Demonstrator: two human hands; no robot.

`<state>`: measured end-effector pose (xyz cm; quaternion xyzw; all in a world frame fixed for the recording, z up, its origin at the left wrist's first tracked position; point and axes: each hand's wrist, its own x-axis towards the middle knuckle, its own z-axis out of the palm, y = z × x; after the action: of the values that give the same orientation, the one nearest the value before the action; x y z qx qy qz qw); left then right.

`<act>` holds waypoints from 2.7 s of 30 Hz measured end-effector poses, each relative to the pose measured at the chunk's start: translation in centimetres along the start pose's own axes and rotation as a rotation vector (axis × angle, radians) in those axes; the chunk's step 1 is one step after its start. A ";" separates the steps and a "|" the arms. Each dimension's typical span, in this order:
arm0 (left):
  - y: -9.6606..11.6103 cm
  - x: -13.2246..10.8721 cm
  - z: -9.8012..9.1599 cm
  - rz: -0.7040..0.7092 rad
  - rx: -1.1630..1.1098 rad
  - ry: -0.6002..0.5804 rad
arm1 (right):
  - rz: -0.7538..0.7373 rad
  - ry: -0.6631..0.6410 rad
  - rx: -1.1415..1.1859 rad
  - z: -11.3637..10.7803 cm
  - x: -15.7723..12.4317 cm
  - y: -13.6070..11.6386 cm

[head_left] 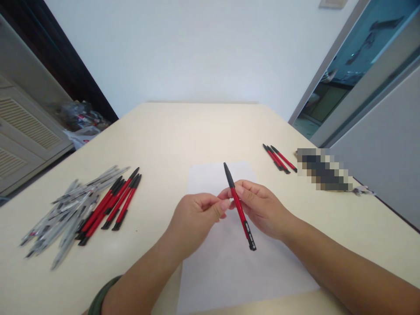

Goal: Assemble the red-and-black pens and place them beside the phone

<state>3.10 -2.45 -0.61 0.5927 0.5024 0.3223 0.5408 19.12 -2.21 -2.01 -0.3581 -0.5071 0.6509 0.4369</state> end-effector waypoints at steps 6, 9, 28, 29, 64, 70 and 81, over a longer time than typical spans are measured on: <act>-0.5 0.7 -0.7 0.153 -0.551 0.001 | 0.250 -0.285 0.250 0.5 -0.7 -0.8; -0.8 0.8 -0.5 0.171 -0.706 -0.158 | 0.362 -0.361 0.339 0.8 -1.1 -1.1; -1.0 0.7 0.2 0.242 -0.700 -0.067 | 0.357 -0.347 0.192 0.7 -0.8 -1.0; -0.9 0.7 0.2 0.244 -0.686 -0.040 | 0.341 -0.324 0.141 0.9 -0.7 -0.9; -1.6 1.9 0.0 0.120 -0.740 0.140 | 0.348 -0.159 0.022 0.6 -0.1 0.3; -1.6 1.9 0.0 0.123 -0.729 0.138 | 0.326 -0.144 0.055 0.6 -0.2 0.4; -1.7 1.9 -0.1 0.111 -0.713 0.153 | 0.328 -0.127 0.077 0.9 -0.3 0.5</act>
<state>3.15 -0.74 -2.51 0.3678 0.3646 0.5491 0.6560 18.25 -2.83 -2.29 -0.3774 -0.4430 0.7537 0.3054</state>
